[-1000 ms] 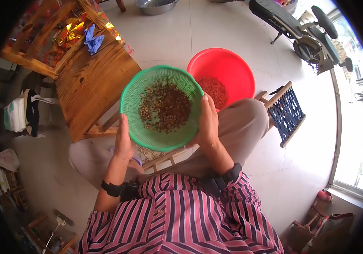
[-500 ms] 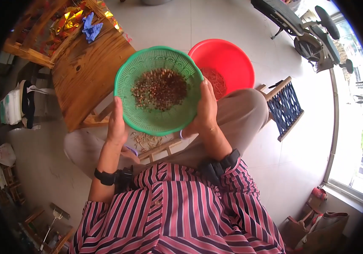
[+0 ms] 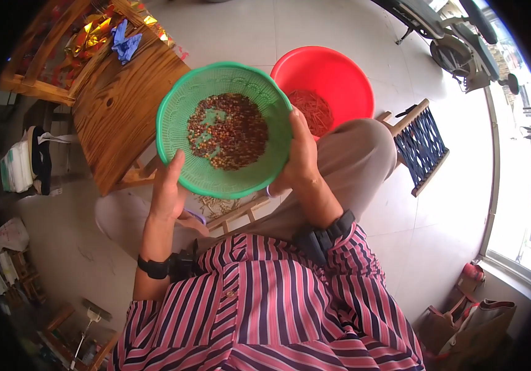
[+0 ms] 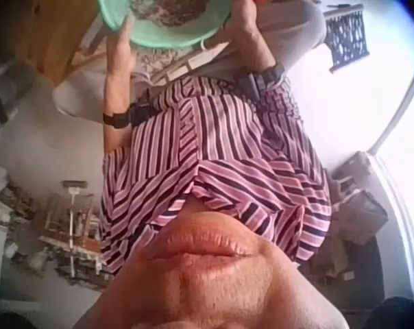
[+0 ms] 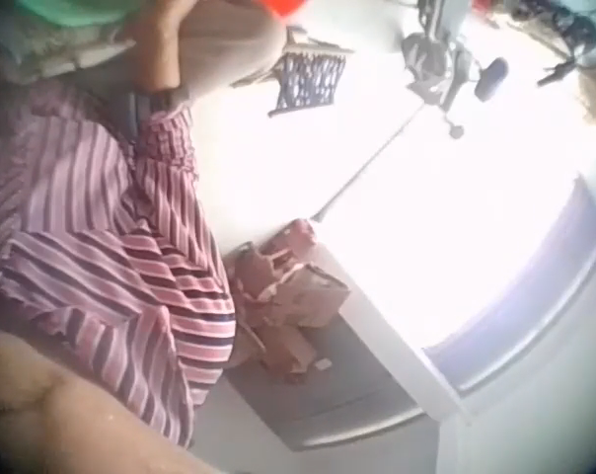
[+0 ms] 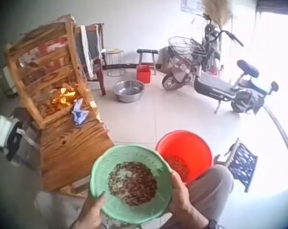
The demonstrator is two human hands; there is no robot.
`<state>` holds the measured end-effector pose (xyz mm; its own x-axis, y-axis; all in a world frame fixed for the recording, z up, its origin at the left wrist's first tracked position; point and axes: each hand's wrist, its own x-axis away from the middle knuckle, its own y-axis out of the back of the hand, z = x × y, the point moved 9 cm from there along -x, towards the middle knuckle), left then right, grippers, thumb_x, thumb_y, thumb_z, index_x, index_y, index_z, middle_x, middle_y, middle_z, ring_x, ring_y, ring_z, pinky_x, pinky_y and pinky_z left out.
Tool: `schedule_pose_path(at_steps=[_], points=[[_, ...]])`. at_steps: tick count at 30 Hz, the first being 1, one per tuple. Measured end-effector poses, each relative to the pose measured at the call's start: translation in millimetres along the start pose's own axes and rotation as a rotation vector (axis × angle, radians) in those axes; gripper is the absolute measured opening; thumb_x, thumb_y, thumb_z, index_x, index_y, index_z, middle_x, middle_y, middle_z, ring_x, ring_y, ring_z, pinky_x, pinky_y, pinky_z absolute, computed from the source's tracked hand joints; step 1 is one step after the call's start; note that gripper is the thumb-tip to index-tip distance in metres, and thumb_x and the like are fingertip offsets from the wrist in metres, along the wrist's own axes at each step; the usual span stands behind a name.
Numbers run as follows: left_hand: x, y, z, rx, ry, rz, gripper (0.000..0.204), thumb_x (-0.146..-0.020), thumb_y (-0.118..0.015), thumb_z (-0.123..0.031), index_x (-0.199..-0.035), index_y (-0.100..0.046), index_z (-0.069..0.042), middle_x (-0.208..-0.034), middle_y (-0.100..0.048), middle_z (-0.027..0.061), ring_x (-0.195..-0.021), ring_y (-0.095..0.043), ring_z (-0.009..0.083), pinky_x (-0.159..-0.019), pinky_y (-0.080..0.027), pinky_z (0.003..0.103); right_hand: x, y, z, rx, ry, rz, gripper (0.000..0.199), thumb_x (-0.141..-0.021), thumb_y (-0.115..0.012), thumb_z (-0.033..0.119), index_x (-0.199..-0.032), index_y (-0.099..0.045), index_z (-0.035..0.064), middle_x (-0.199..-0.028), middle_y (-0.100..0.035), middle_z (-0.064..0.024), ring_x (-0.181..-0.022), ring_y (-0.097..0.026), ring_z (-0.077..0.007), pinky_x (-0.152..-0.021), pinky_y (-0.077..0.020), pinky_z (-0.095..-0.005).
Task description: The recorder is seated and manually sorting through a green plastic basket of small seeds or beans, picking out specific items or debris.
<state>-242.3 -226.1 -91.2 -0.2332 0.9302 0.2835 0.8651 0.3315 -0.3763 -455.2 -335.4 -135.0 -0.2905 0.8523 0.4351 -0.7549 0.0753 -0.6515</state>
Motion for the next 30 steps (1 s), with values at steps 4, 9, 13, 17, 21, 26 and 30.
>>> schedule_pose_path(at_steps=[4, 9, 13, 17, 21, 26, 30], points=[[2, -12, -20, -0.019, -0.090, -0.001, 0.070, -0.091, -0.062, -0.028, -0.146, -0.025, -0.004, -0.141, -0.037, 0.0109, -0.129, -0.037, 0.0213, -0.108, -0.029, 0.038, 13, -10, 42, 0.581, 0.374, -0.166, 0.040, -0.093, -0.057, 0.023, -0.130, -0.050, 0.0085, -0.123, -0.056, -0.0107, -0.114, -0.052, -0.0263, -0.097, -0.0429, -0.0404], [10, -14, -30, -0.037, -0.094, -0.048, 0.067, -0.092, -0.061, -0.028, -0.144, -0.028, -0.003, -0.140, -0.039, 0.0112, -0.128, -0.039, 0.0214, -0.108, -0.030, 0.037, 34, -87, 84, 1.437, 0.833, 0.032, 0.020, -0.079, -0.066, 0.010, -0.098, -0.064, 0.0069, -0.099, -0.061, -0.0119, -0.098, -0.058, -0.0353, -0.082, -0.0483, -0.0439], [11, -16, -30, -0.061, -0.111, -0.024, 0.066, -0.092, -0.061, -0.029, -0.143, -0.030, -0.003, -0.139, -0.040, 0.0115, -0.127, -0.039, 0.0212, -0.108, -0.030, 0.036, 14, -106, 64, 1.664, 0.697, 0.198, 0.017, -0.083, -0.059, 0.013, -0.098, -0.061, 0.0040, -0.099, -0.061, -0.0179, -0.085, -0.062, -0.0396, -0.074, -0.0505, -0.0467], [15, -20, -32, -0.058, -0.115, -0.029, 0.069, -0.091, -0.061, -0.033, -0.143, -0.030, -0.001, -0.137, -0.041, 0.0121, -0.125, -0.040, 0.0205, -0.106, -0.031, 0.036, -3, -105, 46, 1.930, 0.585, 0.227, 0.016, -0.082, -0.059, 0.013, -0.095, -0.059, 0.0026, -0.095, -0.060, -0.0189, -0.086, -0.061, -0.0393, -0.075, -0.0506, -0.0475], [15, -20, -33, -0.053, -0.116, -0.020, 0.072, -0.090, -0.063, -0.034, -0.143, -0.029, 0.000, -0.136, -0.043, 0.0118, -0.123, -0.041, 0.0197, -0.105, -0.032, 0.035, -8, -101, 37, 2.003, 0.627, 0.257, 0.016, -0.080, -0.059, 0.011, -0.093, -0.058, 0.0022, -0.092, -0.060, -0.0186, -0.085, -0.061, -0.0390, -0.074, -0.0505, -0.0482], [18, -19, -36, -0.017, -0.134, -0.004, 0.072, -0.090, -0.064, -0.033, -0.144, -0.029, 0.000, -0.136, -0.043, 0.0112, -0.122, -0.042, 0.0187, -0.104, -0.034, 0.033, -12, -105, 27, 2.110, 0.566, 0.225, 0.018, -0.082, -0.062, 0.016, -0.098, -0.063, 0.0075, -0.098, -0.062, -0.0124, -0.088, -0.062, -0.0348, -0.074, -0.0514, -0.0441], [20, -18, -33, -0.012, -0.137, -0.009, 0.073, -0.090, -0.064, -0.033, -0.145, -0.027, -0.001, -0.135, -0.043, 0.0109, -0.120, -0.043, 0.0178, -0.102, -0.037, 0.033, -14, -108, 25, 2.152, 0.582, 0.212, 0.016, -0.083, -0.061, 0.018, -0.096, -0.063, 0.0100, -0.096, -0.063, -0.0096, -0.084, -0.063, -0.0330, -0.070, -0.0519, -0.0428]])
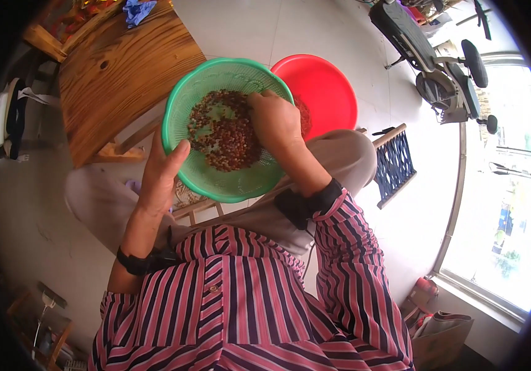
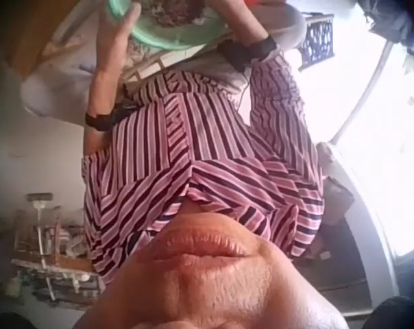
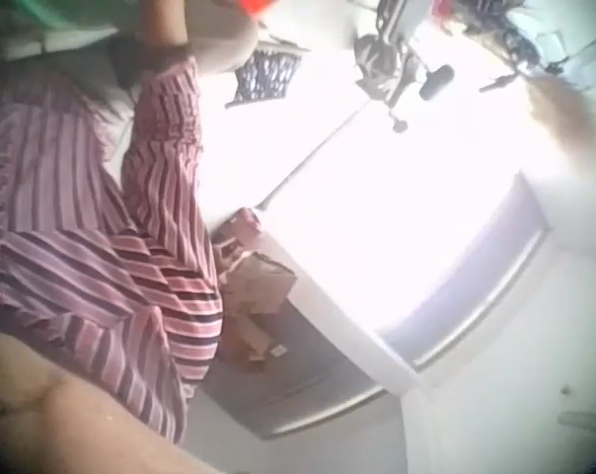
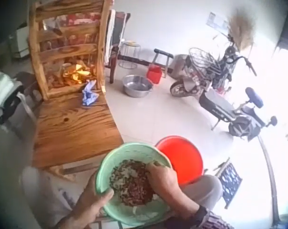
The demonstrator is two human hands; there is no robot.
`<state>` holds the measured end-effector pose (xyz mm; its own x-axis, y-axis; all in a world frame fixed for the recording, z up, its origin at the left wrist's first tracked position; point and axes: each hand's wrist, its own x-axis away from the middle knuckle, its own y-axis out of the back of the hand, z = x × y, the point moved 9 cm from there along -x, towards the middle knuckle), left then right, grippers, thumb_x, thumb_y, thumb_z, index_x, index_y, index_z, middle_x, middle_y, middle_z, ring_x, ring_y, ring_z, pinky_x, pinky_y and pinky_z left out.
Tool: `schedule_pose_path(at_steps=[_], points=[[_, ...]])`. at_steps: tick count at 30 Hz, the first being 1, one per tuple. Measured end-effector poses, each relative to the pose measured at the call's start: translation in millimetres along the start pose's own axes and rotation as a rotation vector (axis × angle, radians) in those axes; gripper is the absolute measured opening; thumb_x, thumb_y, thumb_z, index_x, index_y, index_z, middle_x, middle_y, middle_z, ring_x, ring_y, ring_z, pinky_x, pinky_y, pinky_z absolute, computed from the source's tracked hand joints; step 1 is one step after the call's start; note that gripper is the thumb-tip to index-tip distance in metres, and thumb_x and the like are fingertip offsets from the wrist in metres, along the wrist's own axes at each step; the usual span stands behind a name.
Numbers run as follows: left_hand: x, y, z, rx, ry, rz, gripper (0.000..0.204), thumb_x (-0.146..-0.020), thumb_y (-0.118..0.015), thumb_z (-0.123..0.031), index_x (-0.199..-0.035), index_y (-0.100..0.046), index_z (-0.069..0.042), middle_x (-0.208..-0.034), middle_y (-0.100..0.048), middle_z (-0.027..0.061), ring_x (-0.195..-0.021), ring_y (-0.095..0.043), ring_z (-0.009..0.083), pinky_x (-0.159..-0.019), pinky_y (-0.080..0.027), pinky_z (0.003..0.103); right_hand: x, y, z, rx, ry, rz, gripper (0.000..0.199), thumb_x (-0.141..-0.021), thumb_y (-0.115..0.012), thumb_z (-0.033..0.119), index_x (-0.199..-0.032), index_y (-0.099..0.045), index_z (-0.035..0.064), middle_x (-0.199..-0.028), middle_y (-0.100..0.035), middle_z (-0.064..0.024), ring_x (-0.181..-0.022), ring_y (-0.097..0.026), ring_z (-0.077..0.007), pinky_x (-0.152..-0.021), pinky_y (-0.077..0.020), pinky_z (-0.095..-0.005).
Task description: The recorder is seated and manually sorting through a green plastic basket of small seeds or beans, picking out specific items or debris.
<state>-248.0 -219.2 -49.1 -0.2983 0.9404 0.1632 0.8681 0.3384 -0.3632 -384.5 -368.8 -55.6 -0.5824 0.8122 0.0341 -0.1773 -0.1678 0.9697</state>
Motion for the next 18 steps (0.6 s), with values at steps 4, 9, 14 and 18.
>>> schedule_pose_path(at_steps=[4, 9, 14, 18], points=[[1, 3, 1, 0.005, 0.006, -0.013, 0.075, -0.090, -0.064, -0.036, -0.145, -0.027, -0.001, -0.133, -0.044, 0.0104, -0.119, -0.043, 0.0176, -0.100, -0.037, 0.032, 0, 2, 4, -0.002, -0.005, -0.012, 0.013, -0.084, -0.060, 0.019, -0.094, -0.063, 0.0115, -0.094, -0.063, -0.0072, -0.082, -0.063, -0.0318, -0.068, -0.0521, -0.0430], [1, 8, 6, -0.020, 0.019, -0.035, 0.075, -0.089, -0.063, -0.040, -0.144, -0.029, -0.002, -0.134, -0.043, 0.0107, -0.120, -0.042, 0.0187, -0.102, -0.034, 0.034, 9, 11, 3, -0.047, -0.017, -0.047, 0.012, -0.084, -0.060, 0.018, -0.093, -0.064, 0.0110, -0.091, -0.064, -0.0083, -0.081, -0.063, -0.0315, -0.067, -0.0517, -0.0418], [-2, 6, 6, -0.045, 0.035, -0.029, 0.076, -0.089, -0.063, -0.041, -0.144, -0.029, -0.002, -0.135, -0.043, 0.0114, -0.123, -0.040, 0.0201, -0.105, -0.032, 0.036, 16, 26, -16, -0.419, 0.020, -0.034, 0.013, -0.084, -0.059, 0.016, -0.092, -0.064, 0.0067, -0.088, -0.065, -0.0120, -0.076, -0.065, -0.0293, -0.066, -0.0516, -0.0407], [-1, 6, 10, -0.024, 0.052, -0.041, 0.074, -0.089, -0.063, -0.039, -0.143, -0.030, -0.002, -0.137, -0.042, 0.0119, -0.126, -0.039, 0.0204, -0.106, -0.031, 0.036, 27, 13, -34, -1.023, -0.254, 0.268, 0.015, -0.087, -0.065, 0.014, -0.092, -0.063, 0.0007, -0.082, -0.062, -0.0037, -0.078, -0.059, -0.0092, -0.067, -0.0482, -0.0252]])
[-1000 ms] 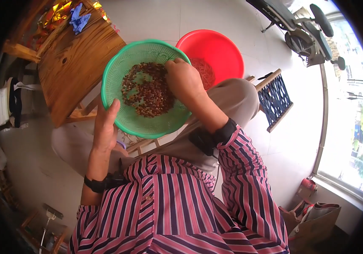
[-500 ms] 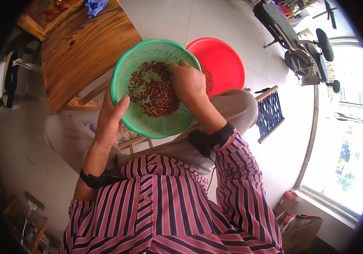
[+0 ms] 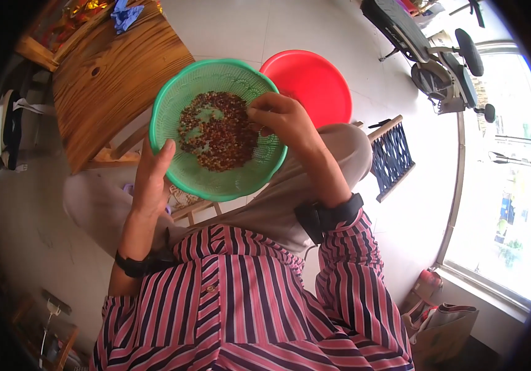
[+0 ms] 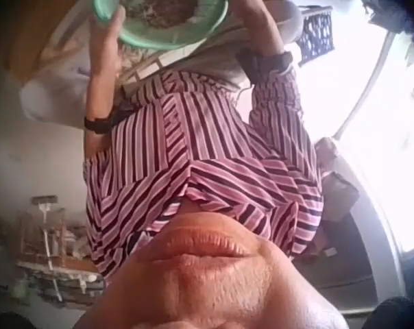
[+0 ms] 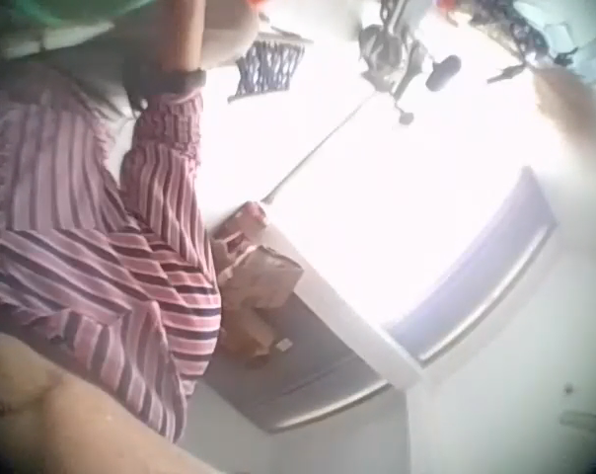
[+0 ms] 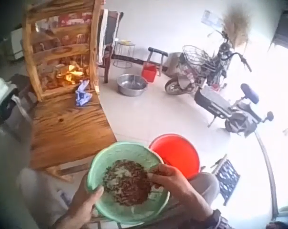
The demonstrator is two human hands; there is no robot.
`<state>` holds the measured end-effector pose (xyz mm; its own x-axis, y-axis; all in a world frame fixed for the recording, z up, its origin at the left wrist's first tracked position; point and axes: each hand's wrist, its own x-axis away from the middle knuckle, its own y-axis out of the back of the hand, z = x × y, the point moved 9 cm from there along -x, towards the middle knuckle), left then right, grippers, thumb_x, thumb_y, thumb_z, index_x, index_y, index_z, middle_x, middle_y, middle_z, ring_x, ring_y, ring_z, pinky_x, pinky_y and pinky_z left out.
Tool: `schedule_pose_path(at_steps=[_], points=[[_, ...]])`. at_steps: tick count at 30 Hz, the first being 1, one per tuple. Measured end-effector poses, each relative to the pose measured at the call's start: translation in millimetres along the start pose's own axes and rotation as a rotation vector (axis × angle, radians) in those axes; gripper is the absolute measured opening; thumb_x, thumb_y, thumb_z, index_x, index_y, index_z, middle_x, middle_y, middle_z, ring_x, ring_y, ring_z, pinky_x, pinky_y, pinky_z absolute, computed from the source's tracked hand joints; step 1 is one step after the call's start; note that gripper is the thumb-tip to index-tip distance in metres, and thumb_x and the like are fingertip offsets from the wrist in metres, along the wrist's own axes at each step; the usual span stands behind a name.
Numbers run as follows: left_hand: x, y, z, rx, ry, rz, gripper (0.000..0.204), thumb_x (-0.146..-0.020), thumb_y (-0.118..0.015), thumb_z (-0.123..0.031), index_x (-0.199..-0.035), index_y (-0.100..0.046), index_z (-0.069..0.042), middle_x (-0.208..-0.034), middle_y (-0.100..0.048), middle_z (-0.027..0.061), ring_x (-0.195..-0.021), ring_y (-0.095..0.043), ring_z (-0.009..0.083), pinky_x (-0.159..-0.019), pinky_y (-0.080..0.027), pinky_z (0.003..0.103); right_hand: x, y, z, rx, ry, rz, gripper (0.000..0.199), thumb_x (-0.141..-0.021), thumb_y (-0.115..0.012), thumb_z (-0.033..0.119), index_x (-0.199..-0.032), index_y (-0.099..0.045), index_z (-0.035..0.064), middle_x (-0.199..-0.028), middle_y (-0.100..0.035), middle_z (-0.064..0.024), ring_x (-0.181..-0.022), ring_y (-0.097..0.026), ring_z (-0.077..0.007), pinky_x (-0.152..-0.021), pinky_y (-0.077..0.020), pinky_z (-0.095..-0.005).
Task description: The recorder is seated and manually sorting through a green plastic basket of small seeds or beans, picking out specific items or debris.
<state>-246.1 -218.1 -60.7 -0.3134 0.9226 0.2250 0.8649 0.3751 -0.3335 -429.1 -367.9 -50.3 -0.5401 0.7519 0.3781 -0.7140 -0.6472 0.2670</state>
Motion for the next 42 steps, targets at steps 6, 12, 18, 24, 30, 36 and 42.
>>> schedule_pose_path(at_steps=[6, 12, 18, 24, 30, 36, 42], points=[[-3, -8, -2, 0.041, -0.018, 0.016, 0.070, -0.090, -0.062, -0.033, -0.143, -0.030, -0.002, -0.136, -0.043, 0.0115, -0.125, -0.041, 0.0197, -0.107, -0.031, 0.036, 13, 1, -11, -0.527, -0.120, 0.110, 0.008, -0.095, -0.054, 0.016, -0.094, -0.057, 0.0087, -0.083, -0.054, 0.0015, -0.073, -0.050, -0.0080, -0.066, -0.0426, -0.0202], [-6, -22, -7, 0.057, -0.022, 0.041, 0.069, -0.090, -0.062, -0.033, -0.142, -0.031, -0.001, -0.136, -0.043, 0.0113, -0.125, -0.041, 0.0192, -0.107, -0.031, 0.035, -2, 92, -34, -1.342, 0.369, 0.162, 0.020, -0.099, -0.049, 0.026, -0.089, -0.054, 0.0091, -0.078, -0.052, -0.0001, -0.064, -0.047, -0.0103, -0.056, -0.0408, -0.0222], [-1, -2, -2, 0.006, -0.024, -0.003, 0.067, -0.091, -0.062, -0.032, -0.141, -0.032, -0.001, -0.134, -0.045, 0.0112, -0.124, -0.042, 0.0193, -0.106, -0.031, 0.035, 10, 43, -18, -0.415, 0.177, -0.327, 0.018, -0.095, -0.056, 0.015, -0.107, -0.057, 0.0012, -0.086, -0.060, -0.0065, -0.076, -0.057, -0.0102, -0.061, -0.0486, -0.0260], [2, -6, -3, -0.006, -0.041, 0.006, 0.067, -0.090, -0.063, -0.032, -0.141, -0.033, 0.000, -0.133, -0.046, 0.0114, -0.123, -0.043, 0.0196, -0.106, -0.032, 0.035, 23, -34, 2, 0.799, 0.374, -0.229, 0.039, -0.077, -0.065, 0.003, -0.113, -0.052, -0.0024, -0.104, -0.060, -0.0222, -0.088, -0.065, -0.0334, -0.073, -0.0543, -0.0379], [-1, -15, 3, -0.007, 0.006, 0.048, 0.066, -0.091, -0.063, -0.030, -0.142, -0.032, -0.001, -0.134, -0.045, 0.0114, -0.123, -0.043, 0.0200, -0.106, -0.032, 0.035, -1, -55, -35, 0.869, 0.059, -0.041, 0.045, -0.071, -0.068, 0.003, -0.111, -0.046, -0.0021, -0.105, -0.056, -0.0238, -0.096, -0.058, -0.0430, -0.082, -0.0489, -0.0468], [-6, -8, 14, 0.027, 0.014, 0.046, 0.067, -0.091, -0.062, -0.030, -0.143, -0.031, -0.001, -0.136, -0.044, 0.0115, -0.124, -0.041, 0.0195, -0.106, -0.031, 0.035, 1, -62, 3, 0.423, 0.391, -0.059, 0.048, -0.073, -0.071, 0.007, -0.118, -0.054, 0.0005, -0.103, -0.063, -0.0189, -0.094, -0.064, -0.0320, -0.082, -0.0515, -0.0382], [-7, -15, 12, 0.035, 0.001, 0.055, 0.070, -0.091, -0.062, -0.033, -0.144, -0.028, 0.000, -0.137, -0.042, 0.0116, -0.126, -0.039, 0.0197, -0.107, -0.031, 0.035, 6, -45, 2, 0.217, 0.166, -0.011, 0.025, -0.078, -0.069, 0.015, -0.100, -0.066, 0.0040, -0.085, -0.068, -0.0161, -0.080, -0.067, -0.0280, -0.073, -0.0509, -0.0368]])
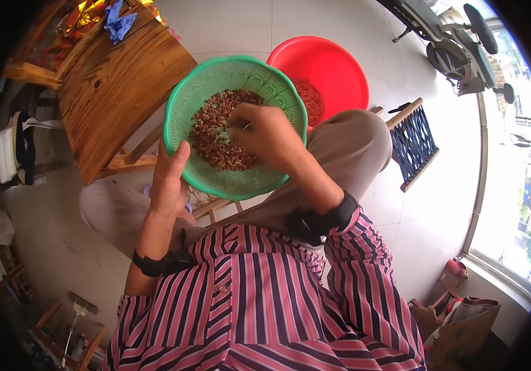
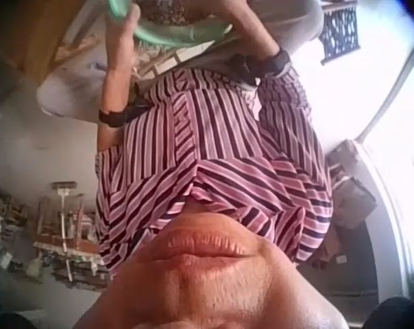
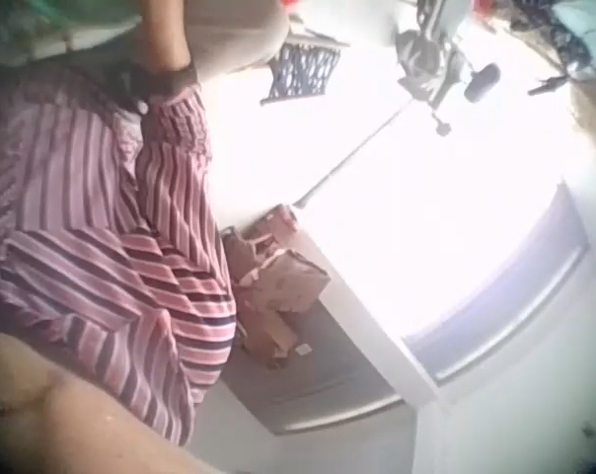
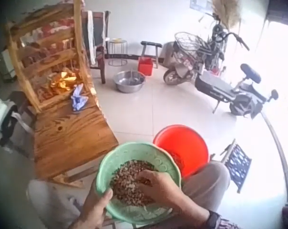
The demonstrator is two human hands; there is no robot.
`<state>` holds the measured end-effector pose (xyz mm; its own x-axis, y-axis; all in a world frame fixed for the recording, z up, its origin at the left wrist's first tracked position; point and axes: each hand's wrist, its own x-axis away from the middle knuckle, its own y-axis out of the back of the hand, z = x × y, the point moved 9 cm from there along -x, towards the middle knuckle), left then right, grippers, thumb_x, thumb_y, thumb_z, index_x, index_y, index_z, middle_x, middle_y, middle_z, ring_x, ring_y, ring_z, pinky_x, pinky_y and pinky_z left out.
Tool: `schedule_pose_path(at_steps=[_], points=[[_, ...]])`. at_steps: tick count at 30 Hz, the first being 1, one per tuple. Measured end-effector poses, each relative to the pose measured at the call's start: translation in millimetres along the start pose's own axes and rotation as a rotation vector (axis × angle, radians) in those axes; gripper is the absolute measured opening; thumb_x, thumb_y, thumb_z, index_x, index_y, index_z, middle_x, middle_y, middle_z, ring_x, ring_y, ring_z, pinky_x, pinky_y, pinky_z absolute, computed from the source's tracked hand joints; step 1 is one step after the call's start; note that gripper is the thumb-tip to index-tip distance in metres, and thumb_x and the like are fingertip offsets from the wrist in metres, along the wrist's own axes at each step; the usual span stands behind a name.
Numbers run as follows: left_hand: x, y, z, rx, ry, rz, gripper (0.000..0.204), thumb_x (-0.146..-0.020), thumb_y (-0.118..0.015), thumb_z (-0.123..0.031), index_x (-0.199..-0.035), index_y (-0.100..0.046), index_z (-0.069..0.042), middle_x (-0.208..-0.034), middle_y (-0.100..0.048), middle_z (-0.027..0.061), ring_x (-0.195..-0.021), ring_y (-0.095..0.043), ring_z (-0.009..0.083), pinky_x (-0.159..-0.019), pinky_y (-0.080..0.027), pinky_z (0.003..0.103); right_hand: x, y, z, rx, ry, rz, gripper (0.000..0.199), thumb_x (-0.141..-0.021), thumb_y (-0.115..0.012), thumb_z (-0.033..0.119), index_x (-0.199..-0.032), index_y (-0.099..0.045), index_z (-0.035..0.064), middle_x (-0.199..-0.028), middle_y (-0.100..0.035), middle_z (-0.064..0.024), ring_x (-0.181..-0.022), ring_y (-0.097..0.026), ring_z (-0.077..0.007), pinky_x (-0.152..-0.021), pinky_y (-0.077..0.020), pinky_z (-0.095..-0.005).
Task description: The recorder is seated and manually sorting through a green plastic basket of small seeds or beans, picking out specific items or debris.
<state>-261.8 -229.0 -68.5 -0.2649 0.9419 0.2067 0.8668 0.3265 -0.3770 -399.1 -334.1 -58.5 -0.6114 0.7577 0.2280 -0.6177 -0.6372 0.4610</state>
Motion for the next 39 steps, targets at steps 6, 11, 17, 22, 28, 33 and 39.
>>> schedule_pose_path(at_steps=[6, 11, 17, 22, 28, 33, 39], points=[[2, -3, -1, -0.072, -0.016, 0.028, 0.073, -0.091, -0.063, -0.036, -0.143, -0.028, 0.000, -0.137, -0.042, 0.0126, -0.125, -0.041, 0.0204, -0.106, -0.031, 0.035, -18, 22, 3, 0.311, 0.143, -0.202, 0.015, -0.079, -0.067, 0.010, -0.093, -0.066, 0.0034, -0.084, -0.065, -0.0127, -0.076, -0.065, -0.0248, -0.071, -0.0508, -0.0340], [3, -10, -3, -0.107, -0.014, 0.043, 0.075, -0.090, -0.063, -0.039, -0.143, -0.028, 0.001, -0.136, -0.042, 0.0124, -0.123, -0.041, 0.0195, -0.104, -0.032, 0.033, -31, 19, 12, 0.391, 0.262, -0.320, 0.015, -0.080, -0.066, 0.014, -0.093, -0.067, 0.0060, -0.090, -0.064, -0.0120, -0.080, -0.064, -0.0317, -0.072, -0.0512, -0.0393], [4, -15, -8, -0.162, -0.041, 0.048, 0.076, -0.090, -0.063, -0.040, -0.143, -0.028, 0.002, -0.136, -0.042, 0.0123, -0.122, -0.041, 0.0196, -0.104, -0.032, 0.033, -36, 16, 9, 0.418, 0.224, -0.323, 0.014, -0.081, -0.065, 0.016, -0.093, -0.066, 0.0086, -0.091, -0.064, -0.0110, -0.082, -0.064, -0.0324, -0.071, -0.0514, -0.0408], [2, -18, -10, -0.202, -0.068, 0.068, 0.077, -0.090, -0.063, -0.040, -0.143, -0.028, 0.003, -0.136, -0.042, 0.0135, -0.123, -0.040, 0.0208, -0.105, -0.031, 0.034, -35, 15, 9, 0.464, 0.204, -0.297, 0.014, -0.082, -0.064, 0.018, -0.094, -0.066, 0.0108, -0.091, -0.063, -0.0098, -0.083, -0.063, -0.0320, -0.072, -0.0513, -0.0416], [1, -23, -8, -0.216, -0.060, 0.088, 0.077, -0.089, -0.064, -0.040, -0.143, -0.028, 0.003, -0.136, -0.041, 0.0149, -0.125, -0.039, 0.0220, -0.106, -0.031, 0.035, -37, 10, 6, 0.567, 0.200, -0.267, 0.014, -0.083, -0.061, 0.018, -0.093, -0.066, 0.0110, -0.090, -0.062, -0.0093, -0.084, -0.063, -0.0317, -0.073, -0.0509, -0.0425], [1, -25, -9, -0.211, -0.053, 0.096, 0.078, -0.089, -0.064, -0.040, -0.143, -0.027, 0.003, -0.137, -0.040, 0.0150, -0.126, -0.039, 0.0222, -0.107, -0.031, 0.036, -36, 10, 12, 0.602, 0.244, -0.272, 0.012, -0.079, -0.060, 0.014, -0.088, -0.063, 0.0061, -0.090, -0.062, -0.0117, -0.084, -0.063, -0.0334, -0.071, -0.0516, -0.0443], [1, -25, -7, -0.207, -0.048, 0.107, 0.079, -0.089, -0.064, -0.039, -0.144, -0.025, 0.003, -0.137, -0.039, 0.0150, -0.127, -0.038, 0.0223, -0.107, -0.031, 0.036, -37, 11, 14, 0.609, 0.256, -0.272, 0.012, -0.080, -0.059, 0.015, -0.087, -0.062, 0.0062, -0.089, -0.061, -0.0123, -0.082, -0.063, -0.0337, -0.069, -0.0520, -0.0445]])
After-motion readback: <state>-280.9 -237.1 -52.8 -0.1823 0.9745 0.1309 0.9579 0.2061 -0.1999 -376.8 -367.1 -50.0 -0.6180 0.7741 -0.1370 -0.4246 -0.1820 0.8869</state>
